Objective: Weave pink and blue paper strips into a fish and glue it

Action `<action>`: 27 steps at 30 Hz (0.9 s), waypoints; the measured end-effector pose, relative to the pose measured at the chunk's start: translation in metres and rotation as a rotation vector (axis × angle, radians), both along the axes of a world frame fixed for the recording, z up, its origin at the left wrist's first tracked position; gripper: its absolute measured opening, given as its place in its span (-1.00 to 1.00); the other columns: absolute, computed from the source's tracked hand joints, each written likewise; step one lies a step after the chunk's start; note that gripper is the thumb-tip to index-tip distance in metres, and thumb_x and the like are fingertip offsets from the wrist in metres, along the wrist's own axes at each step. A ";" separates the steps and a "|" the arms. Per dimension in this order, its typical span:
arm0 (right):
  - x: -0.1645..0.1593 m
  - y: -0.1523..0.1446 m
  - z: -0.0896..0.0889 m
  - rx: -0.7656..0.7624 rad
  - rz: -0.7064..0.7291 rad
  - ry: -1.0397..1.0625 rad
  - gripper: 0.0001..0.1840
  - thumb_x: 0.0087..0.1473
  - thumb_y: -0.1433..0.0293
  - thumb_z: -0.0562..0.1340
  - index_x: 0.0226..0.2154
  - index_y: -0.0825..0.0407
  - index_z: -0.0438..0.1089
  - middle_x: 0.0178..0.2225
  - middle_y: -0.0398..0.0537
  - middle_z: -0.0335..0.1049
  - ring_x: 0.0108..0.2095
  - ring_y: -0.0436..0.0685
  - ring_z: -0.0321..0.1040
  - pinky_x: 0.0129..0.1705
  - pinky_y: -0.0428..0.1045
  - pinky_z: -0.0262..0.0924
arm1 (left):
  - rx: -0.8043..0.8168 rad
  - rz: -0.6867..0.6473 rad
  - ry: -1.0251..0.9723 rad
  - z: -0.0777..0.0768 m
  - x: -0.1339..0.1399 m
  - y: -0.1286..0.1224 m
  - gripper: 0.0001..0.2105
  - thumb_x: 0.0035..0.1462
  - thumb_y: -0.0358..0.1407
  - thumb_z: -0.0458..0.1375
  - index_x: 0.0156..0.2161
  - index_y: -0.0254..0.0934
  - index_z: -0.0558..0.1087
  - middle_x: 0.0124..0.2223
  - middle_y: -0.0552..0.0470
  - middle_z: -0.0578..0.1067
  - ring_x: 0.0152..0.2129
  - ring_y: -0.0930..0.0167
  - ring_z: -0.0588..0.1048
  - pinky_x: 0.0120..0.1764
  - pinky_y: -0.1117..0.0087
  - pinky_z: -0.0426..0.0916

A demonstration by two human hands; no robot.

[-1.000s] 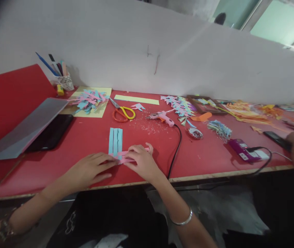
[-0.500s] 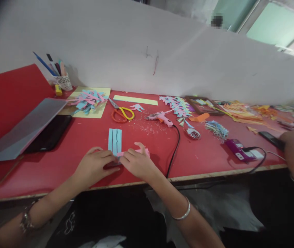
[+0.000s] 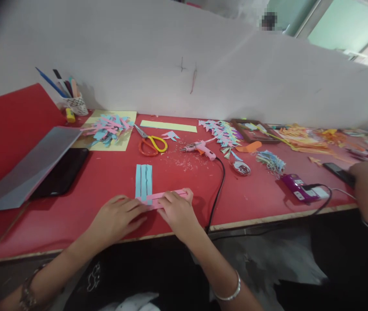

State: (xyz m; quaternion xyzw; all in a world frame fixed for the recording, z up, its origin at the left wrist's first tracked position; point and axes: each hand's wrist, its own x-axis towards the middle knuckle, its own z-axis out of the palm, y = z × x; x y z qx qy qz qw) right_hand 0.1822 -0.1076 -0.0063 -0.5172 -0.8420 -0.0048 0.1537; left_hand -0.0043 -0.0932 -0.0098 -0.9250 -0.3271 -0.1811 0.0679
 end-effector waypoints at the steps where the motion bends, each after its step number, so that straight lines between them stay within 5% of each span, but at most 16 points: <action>1: -0.001 -0.001 -0.001 0.016 -0.008 0.009 -0.85 0.11 0.42 0.10 -0.39 -0.01 0.39 -0.37 -0.18 0.42 -0.32 0.00 0.31 -0.15 0.01 -0.24 | 0.016 -0.010 0.009 0.000 -0.001 -0.002 -0.85 0.05 -0.38 0.09 -0.25 -0.24 0.45 -0.39 0.08 0.53 -0.47 0.41 0.47 -0.38 0.37 0.24; 10: -0.008 0.001 -0.008 0.191 -0.027 -0.073 -0.72 0.07 0.58 0.01 -0.46 0.02 0.37 -0.44 -0.16 0.39 -0.39 0.02 0.23 -0.04 0.06 -0.34 | -0.017 -0.009 -0.019 -0.001 -0.003 -0.006 -0.80 0.04 -0.42 0.05 -0.20 -0.25 0.44 -0.35 0.08 0.54 -0.42 0.40 0.48 -0.37 0.35 0.26; 18: -0.015 -0.003 0.003 0.061 -0.040 -0.018 -0.83 0.03 0.50 0.06 -0.39 0.03 0.35 -0.44 -0.17 0.39 -0.36 0.03 0.27 0.00 0.08 -0.34 | -0.119 0.102 -0.038 -0.003 -0.002 -0.001 -0.88 0.04 -0.37 0.13 -0.27 -0.23 0.44 -0.33 0.08 0.55 -0.46 0.40 0.48 -0.39 0.37 0.24; 22: -0.022 -0.015 -0.003 0.115 -0.202 0.013 -0.82 0.06 0.31 0.11 -0.32 0.06 0.34 -0.28 -0.04 0.41 -0.28 0.11 0.30 -0.04 0.11 -0.26 | -0.079 0.149 -0.071 -0.005 0.002 -0.003 -0.93 0.03 -0.38 0.14 -0.32 -0.21 0.44 -0.37 0.12 0.55 -0.50 0.42 0.48 -0.39 0.38 0.20; 27: -0.030 -0.025 -0.016 0.173 -0.393 0.008 -0.79 0.12 0.36 0.04 -0.27 0.05 0.35 -0.25 0.02 0.41 -0.27 0.14 0.29 -0.11 0.12 -0.20 | -0.051 0.188 -0.105 -0.006 0.005 -0.009 -0.91 0.05 -0.43 0.11 -0.37 -0.21 0.44 -0.39 0.13 0.55 -0.50 0.43 0.48 -0.38 0.38 0.17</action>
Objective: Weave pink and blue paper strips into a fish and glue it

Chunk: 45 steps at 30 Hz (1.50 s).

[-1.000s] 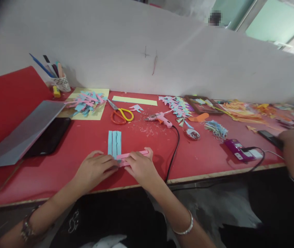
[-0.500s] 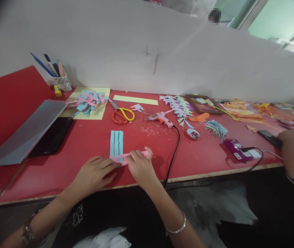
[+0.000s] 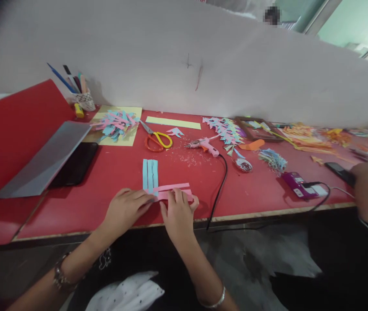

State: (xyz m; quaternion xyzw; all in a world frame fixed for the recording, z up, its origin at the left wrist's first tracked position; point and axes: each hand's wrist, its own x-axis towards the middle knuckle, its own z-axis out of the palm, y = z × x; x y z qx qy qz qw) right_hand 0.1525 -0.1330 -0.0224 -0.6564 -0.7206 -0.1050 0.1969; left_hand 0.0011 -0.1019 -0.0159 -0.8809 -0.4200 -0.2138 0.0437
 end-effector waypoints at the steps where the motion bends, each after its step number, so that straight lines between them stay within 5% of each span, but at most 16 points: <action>1: -0.001 0.000 -0.001 0.000 -0.005 0.004 -0.79 0.11 0.36 0.04 -0.26 0.03 0.35 -0.26 0.00 0.41 -0.27 0.14 0.28 -0.14 0.11 -0.20 | 0.011 0.003 0.001 0.000 0.000 -0.001 -0.91 0.05 -0.43 0.11 -0.37 -0.22 0.44 -0.40 0.13 0.55 -0.50 0.42 0.47 -0.38 0.37 0.17; 14: 0.001 0.020 0.013 -0.022 0.068 -0.043 -0.70 0.04 0.61 0.00 -0.35 0.02 0.38 -0.43 -0.11 0.42 -0.37 0.06 0.27 -0.07 0.10 -0.33 | 0.024 0.060 -0.022 -0.003 0.003 -0.004 -0.90 0.07 -0.41 0.11 -0.38 -0.22 0.46 -0.43 0.11 0.54 -0.51 0.41 0.47 -0.41 0.37 0.18; 20: 0.001 0.020 0.020 -0.222 0.215 0.147 -0.67 -0.11 0.54 0.12 -0.22 0.03 0.35 -0.30 -0.06 0.45 -0.26 0.13 0.33 -0.16 0.05 -0.20 | -0.064 0.113 -0.142 -0.010 0.002 -0.004 -0.91 0.03 -0.39 0.15 -0.32 -0.23 0.46 -0.37 0.07 0.55 -0.45 0.38 0.49 -0.41 0.39 0.25; 26: 0.006 0.027 0.014 -0.295 0.185 0.385 -0.84 0.06 0.43 0.08 -0.36 -0.02 0.38 -0.32 -0.12 0.49 -0.25 0.12 0.36 -0.18 0.04 -0.19 | -0.163 0.080 -0.225 -0.014 -0.001 0.001 -0.84 -0.02 -0.44 0.15 -0.26 -0.24 0.44 -0.31 0.03 0.53 -0.37 0.36 0.48 -0.36 0.40 0.32; 45: 0.010 0.029 0.008 -0.301 0.209 0.452 -0.84 0.03 0.50 0.09 -0.40 0.00 0.38 -0.33 -0.14 0.50 -0.28 0.10 0.37 -0.17 0.03 -0.18 | -0.259 -0.041 -0.381 -0.012 -0.007 0.003 -0.82 0.06 -0.47 0.04 -0.29 -0.25 0.47 -0.28 0.00 0.53 -0.34 0.42 0.49 -0.28 0.43 0.39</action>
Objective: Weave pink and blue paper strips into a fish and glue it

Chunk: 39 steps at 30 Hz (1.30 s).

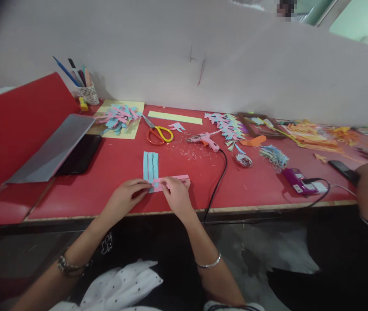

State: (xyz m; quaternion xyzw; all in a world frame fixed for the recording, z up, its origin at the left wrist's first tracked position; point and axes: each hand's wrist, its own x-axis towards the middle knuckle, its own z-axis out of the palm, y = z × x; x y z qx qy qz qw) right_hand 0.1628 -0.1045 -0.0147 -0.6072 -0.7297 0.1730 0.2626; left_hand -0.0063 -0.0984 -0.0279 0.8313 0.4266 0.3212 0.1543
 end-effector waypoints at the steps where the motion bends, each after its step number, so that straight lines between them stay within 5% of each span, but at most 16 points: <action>1: 0.000 0.000 0.000 0.000 0.004 0.004 -0.83 0.03 0.50 0.09 -0.40 0.00 0.38 -0.33 -0.14 0.50 -0.29 0.09 0.37 -0.17 0.03 -0.17 | -0.004 -0.005 -0.008 0.000 0.000 0.000 -0.82 0.06 -0.47 0.04 -0.29 -0.25 0.47 -0.28 0.00 0.53 -0.34 0.43 0.49 -0.28 0.42 0.39; 39: 0.007 0.000 -0.001 0.083 -0.060 -0.120 -0.86 -0.01 0.53 0.12 -0.44 0.01 0.35 -0.36 -0.17 0.47 -0.32 0.06 0.35 -0.18 0.01 -0.21 | -0.141 0.046 -0.156 0.002 0.005 0.000 -0.78 0.00 -0.56 -0.02 -0.41 -0.24 0.43 -0.36 0.06 0.54 -0.40 0.45 0.48 -0.31 0.45 0.37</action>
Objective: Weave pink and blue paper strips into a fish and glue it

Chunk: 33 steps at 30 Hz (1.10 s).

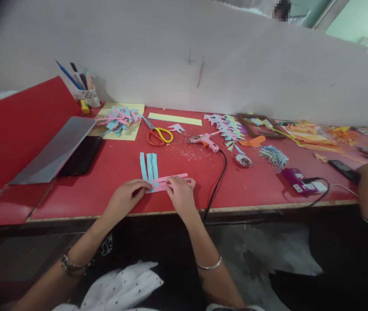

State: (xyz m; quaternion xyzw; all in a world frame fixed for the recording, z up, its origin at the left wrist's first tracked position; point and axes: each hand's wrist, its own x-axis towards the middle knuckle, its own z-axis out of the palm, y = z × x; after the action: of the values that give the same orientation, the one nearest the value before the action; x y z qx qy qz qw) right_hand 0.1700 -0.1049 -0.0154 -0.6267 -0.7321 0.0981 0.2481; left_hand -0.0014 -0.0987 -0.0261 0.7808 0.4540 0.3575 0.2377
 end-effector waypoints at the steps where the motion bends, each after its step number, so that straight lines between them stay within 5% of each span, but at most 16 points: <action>1: 0.000 0.000 0.000 0.002 0.001 0.004 -0.86 -0.01 0.53 0.11 -0.45 0.01 0.35 -0.36 -0.18 0.47 -0.32 0.05 0.35 -0.18 0.01 -0.21 | -0.003 0.000 0.003 0.000 0.000 0.000 -0.79 0.01 -0.53 -0.01 -0.41 -0.24 0.43 -0.36 0.06 0.53 -0.40 0.44 0.48 -0.31 0.45 0.36; 18: -0.003 -0.003 -0.005 0.210 -0.147 -0.178 -0.80 0.08 0.43 0.06 -0.30 -0.04 0.38 -0.21 0.01 0.37 -0.14 0.16 0.24 0.01 0.21 -0.27 | 0.111 0.018 0.075 -0.002 -0.001 -0.001 -0.79 0.00 -0.54 0.01 -0.31 -0.24 0.41 -0.30 0.03 0.49 -0.35 0.42 0.46 -0.29 0.41 0.37; 22: -0.004 -0.004 -0.004 0.182 -0.004 -0.201 -0.69 0.12 0.41 0.01 -0.10 -0.06 0.31 0.02 0.04 0.27 0.06 0.18 0.12 0.09 0.28 -0.38 | 0.201 0.158 0.035 -0.004 -0.004 -0.001 -0.82 0.09 -0.44 0.00 -0.25 -0.25 0.41 -0.27 0.00 0.45 -0.35 0.43 0.46 -0.29 0.44 0.37; 25: -0.004 -0.005 0.000 0.083 0.153 -0.213 -0.64 0.13 0.33 0.01 0.00 -0.09 0.23 0.10 0.00 0.18 0.13 0.18 0.03 0.12 0.32 -0.42 | 0.226 0.216 0.190 -0.007 -0.006 0.003 -0.78 0.07 -0.33 0.07 -0.14 -0.26 0.38 -0.19 -0.06 0.44 -0.25 0.33 0.44 -0.24 0.34 0.37; 33: -0.002 -0.004 0.001 -0.025 0.230 -0.213 -0.54 0.12 0.21 0.01 0.07 -0.05 0.15 0.11 0.01 0.17 0.14 0.22 0.03 0.14 0.39 -0.48 | 0.195 0.104 0.366 -0.014 -0.009 0.011 -0.68 0.07 -0.20 0.10 -0.07 -0.28 0.33 -0.11 -0.11 0.44 -0.18 0.27 0.42 -0.18 0.24 0.35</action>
State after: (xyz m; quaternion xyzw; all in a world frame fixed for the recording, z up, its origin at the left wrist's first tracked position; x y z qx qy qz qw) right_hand 0.1678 -0.1090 -0.0139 -0.5486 -0.8200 0.0678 0.1484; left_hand -0.0100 -0.0881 -0.0400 0.8275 0.4925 0.2638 0.0560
